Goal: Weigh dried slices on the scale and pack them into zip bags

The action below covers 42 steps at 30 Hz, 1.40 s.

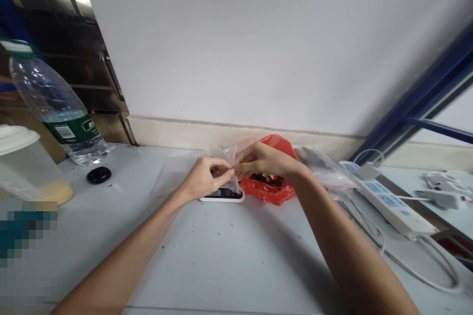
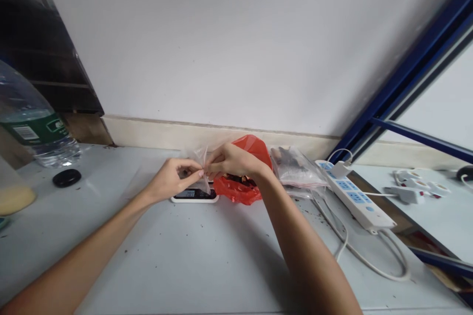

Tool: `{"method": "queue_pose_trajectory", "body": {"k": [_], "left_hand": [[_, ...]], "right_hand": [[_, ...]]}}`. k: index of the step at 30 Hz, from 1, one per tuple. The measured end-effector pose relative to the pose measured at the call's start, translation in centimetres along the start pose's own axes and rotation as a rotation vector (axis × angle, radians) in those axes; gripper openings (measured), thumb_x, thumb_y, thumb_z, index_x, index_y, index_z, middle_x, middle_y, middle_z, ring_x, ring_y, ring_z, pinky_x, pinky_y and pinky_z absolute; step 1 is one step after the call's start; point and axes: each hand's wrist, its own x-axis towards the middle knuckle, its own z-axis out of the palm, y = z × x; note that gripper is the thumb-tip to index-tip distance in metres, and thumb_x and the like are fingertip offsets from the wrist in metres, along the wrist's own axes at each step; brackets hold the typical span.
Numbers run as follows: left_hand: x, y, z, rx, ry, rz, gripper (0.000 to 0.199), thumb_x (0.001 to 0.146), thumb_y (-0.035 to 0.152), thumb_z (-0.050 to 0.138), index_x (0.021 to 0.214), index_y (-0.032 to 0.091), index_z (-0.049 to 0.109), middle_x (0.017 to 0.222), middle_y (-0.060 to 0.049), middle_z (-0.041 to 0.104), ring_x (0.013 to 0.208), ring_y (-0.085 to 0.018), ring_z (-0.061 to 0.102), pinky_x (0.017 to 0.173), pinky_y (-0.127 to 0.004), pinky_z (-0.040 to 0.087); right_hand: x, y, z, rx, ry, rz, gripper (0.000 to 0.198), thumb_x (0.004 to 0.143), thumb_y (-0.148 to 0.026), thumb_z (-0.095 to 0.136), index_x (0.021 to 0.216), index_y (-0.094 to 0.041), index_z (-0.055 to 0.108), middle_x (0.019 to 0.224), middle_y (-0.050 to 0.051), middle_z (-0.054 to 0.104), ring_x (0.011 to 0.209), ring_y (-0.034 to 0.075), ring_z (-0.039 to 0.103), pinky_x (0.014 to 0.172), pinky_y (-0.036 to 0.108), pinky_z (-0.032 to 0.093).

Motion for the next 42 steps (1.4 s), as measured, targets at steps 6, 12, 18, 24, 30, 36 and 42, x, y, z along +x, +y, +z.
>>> {"method": "queue_pose_trajectory", "body": {"k": [6, 12, 18, 24, 30, 36, 42], "left_hand": [[0.0, -0.2, -0.2, -0.016, -0.019, 0.025, 0.021, 0.080, 0.028, 0.059, 0.073, 0.017, 0.074, 0.071, -0.004, 0.076, 0.066, -0.017, 0.066, 0.063, -0.026, 0.051], [-0.2, -0.1, -0.1, 0.031, -0.082, 0.056, 0.023, 0.084, 0.024, 0.054, 0.075, 0.017, 0.075, 0.072, -0.004, 0.075, 0.067, -0.017, 0.065, 0.062, -0.026, 0.048], [-0.2, 0.3, 0.1, 0.067, -0.020, 0.087, 0.021, 0.080, 0.026, 0.054, 0.065, 0.017, 0.066, 0.062, 0.000, 0.063, 0.059, -0.013, 0.053, 0.057, -0.023, 0.041], [-0.2, 1.3, 0.2, 0.090, 0.019, 0.068, 0.023, 0.074, 0.028, 0.051, 0.053, 0.019, 0.053, 0.054, 0.003, 0.049, 0.056, -0.011, 0.042, 0.057, -0.025, 0.037], [0.1, 1.4, -0.7, 0.065, 0.145, 0.018, 0.018, 0.069, 0.030, 0.055, 0.060, 0.019, 0.065, 0.060, -0.001, 0.064, 0.060, -0.014, 0.051, 0.057, -0.026, 0.042], [0.4, 0.9, -1.1, 0.067, 0.253, 0.010, 0.023, 0.077, 0.035, 0.056, 0.068, 0.018, 0.069, 0.066, -0.003, 0.070, 0.062, -0.016, 0.057, 0.062, -0.027, 0.047], [-0.1, 1.1, -0.3, 0.074, 0.212, 0.103, 0.018, 0.083, 0.028, 0.052, 0.074, 0.019, 0.065, 0.071, -0.002, 0.068, 0.068, -0.015, 0.059, 0.066, -0.026, 0.048]], "right_hand": [[0.0, 0.1, -0.1, 0.021, -0.018, 0.009, 0.018, 0.071, -0.030, 0.066, 0.077, -0.017, 0.077, 0.071, 0.001, 0.071, 0.062, 0.013, 0.058, 0.057, 0.025, 0.043], [-0.1, -0.2, 0.3, -0.069, 0.006, 0.051, 0.015, 0.072, -0.028, 0.066, 0.074, -0.016, 0.075, 0.072, 0.002, 0.072, 0.066, 0.016, 0.062, 0.061, 0.027, 0.045], [-0.2, -1.5, 1.0, -0.169, 0.102, 0.073, 0.014, 0.071, -0.019, 0.060, 0.058, -0.018, 0.063, 0.053, -0.004, 0.057, 0.052, 0.010, 0.047, 0.050, 0.025, 0.034], [-0.5, -3.0, 1.5, -0.166, 0.165, 0.137, 0.025, 0.071, -0.018, 0.056, 0.048, -0.021, 0.047, 0.047, -0.006, 0.044, 0.047, 0.009, 0.038, 0.048, 0.026, 0.028], [-0.7, -2.0, 1.1, -0.296, 0.304, 0.236, 0.032, 0.069, -0.018, 0.055, 0.048, -0.023, 0.031, 0.047, -0.006, 0.028, 0.047, 0.009, 0.029, 0.047, 0.028, 0.022], [-0.6, -1.8, 0.9, -0.528, 0.593, 0.217, 0.006, 0.070, -0.017, 0.060, 0.068, -0.022, 0.056, 0.073, 0.003, 0.061, 0.065, 0.017, 0.054, 0.057, 0.028, 0.039], [-0.1, -2.0, 2.1, -0.553, 0.382, 0.023, 0.025, 0.075, -0.010, 0.054, 0.082, -0.021, 0.075, 0.111, 0.010, 0.069, 0.101, 0.025, 0.065, 0.081, 0.031, 0.048]]}}
